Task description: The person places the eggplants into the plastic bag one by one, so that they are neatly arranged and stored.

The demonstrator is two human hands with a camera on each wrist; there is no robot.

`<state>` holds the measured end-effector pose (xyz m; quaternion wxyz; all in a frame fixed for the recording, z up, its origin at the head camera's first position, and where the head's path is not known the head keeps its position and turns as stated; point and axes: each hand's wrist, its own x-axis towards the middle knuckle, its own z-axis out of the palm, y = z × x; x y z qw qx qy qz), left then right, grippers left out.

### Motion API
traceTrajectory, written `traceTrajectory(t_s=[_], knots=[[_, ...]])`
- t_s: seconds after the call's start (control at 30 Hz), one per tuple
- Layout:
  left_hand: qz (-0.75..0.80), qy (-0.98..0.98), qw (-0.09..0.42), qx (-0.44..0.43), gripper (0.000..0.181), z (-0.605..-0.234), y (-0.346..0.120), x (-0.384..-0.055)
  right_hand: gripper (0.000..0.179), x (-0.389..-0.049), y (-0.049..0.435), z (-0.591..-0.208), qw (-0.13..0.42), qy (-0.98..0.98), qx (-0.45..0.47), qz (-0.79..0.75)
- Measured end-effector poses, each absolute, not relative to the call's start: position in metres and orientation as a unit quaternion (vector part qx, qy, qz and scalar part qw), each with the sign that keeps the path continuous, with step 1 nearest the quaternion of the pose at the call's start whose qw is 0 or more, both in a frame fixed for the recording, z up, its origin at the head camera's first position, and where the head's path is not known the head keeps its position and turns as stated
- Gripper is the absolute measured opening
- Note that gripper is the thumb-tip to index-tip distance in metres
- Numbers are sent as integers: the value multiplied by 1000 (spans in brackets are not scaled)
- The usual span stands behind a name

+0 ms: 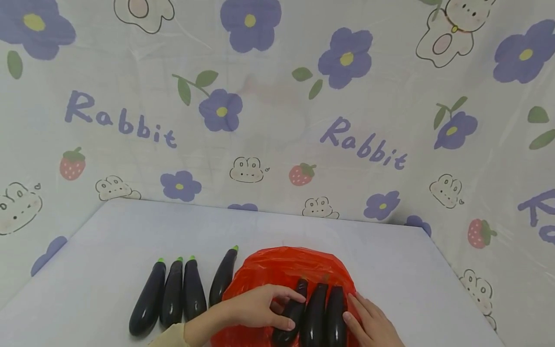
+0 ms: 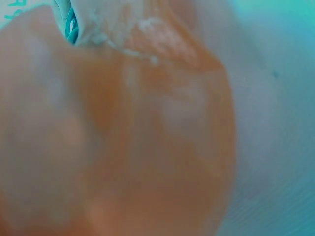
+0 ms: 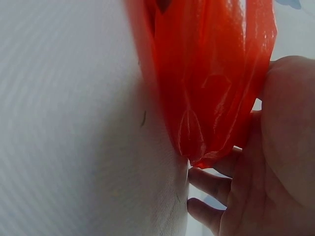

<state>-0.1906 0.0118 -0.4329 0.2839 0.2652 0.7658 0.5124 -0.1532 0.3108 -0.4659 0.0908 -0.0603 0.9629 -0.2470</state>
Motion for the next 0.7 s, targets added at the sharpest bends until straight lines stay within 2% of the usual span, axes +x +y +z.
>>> traceTrajectory(t_s=[0.33,0.5,0.7], knots=[[502,782,257,263,64,-430,11,-192,76,-153,309,-464,93,964,-56,-244],[481,797,247,269,62,-424,7,-190,78,-154,310,-465,100,963,-46,-245],[503,781,228,292,50,-410,-2,-184,81,-154,309,-466,102,965,-35,-241]])
